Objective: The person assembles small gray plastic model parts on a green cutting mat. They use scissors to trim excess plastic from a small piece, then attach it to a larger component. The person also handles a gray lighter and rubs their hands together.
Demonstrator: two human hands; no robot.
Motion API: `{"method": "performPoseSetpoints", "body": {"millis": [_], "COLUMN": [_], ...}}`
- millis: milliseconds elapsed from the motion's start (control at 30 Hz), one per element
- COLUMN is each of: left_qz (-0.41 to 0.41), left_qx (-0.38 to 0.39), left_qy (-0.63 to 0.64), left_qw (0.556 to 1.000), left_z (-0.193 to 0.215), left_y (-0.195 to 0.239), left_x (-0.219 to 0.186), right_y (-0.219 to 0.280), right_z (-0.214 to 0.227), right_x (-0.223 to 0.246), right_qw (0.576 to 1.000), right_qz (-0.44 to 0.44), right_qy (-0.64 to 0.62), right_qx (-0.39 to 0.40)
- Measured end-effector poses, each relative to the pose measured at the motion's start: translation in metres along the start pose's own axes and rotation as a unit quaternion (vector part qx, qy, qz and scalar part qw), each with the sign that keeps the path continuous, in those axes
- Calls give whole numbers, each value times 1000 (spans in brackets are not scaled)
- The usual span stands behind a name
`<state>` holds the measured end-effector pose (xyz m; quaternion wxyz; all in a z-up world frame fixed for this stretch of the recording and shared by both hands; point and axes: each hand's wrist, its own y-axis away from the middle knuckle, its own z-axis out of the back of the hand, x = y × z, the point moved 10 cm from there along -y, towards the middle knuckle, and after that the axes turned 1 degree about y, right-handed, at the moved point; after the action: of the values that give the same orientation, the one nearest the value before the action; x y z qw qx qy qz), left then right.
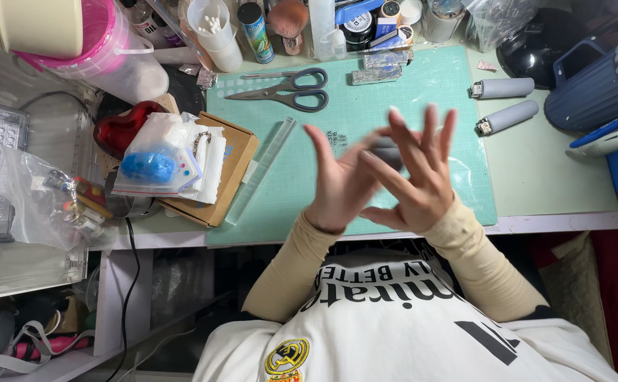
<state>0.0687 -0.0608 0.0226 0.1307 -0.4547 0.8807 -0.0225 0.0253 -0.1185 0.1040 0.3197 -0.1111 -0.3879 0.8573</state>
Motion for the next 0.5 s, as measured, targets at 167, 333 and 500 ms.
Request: {"method": "performPoseSetpoints", "body": {"millis": [167,333,500], "left_qz": [84,65,-143], "left_qx": [93,-37,-149], "left_qy": [-164,-468,-897], "left_qw": [978,881,391], "left_z": [-14,27,22], "left_y": [14,13,20], "left_x": [35,24,-54], "right_y": [-11,21,68], "right_z": [21,26,-27], "right_x": [-23,-88,-127], "right_qw": [998,948,856], "right_qz": [17,-179,-425], "right_qy": [-39,-229,-294], "right_qx": [-51,-131,31]}}
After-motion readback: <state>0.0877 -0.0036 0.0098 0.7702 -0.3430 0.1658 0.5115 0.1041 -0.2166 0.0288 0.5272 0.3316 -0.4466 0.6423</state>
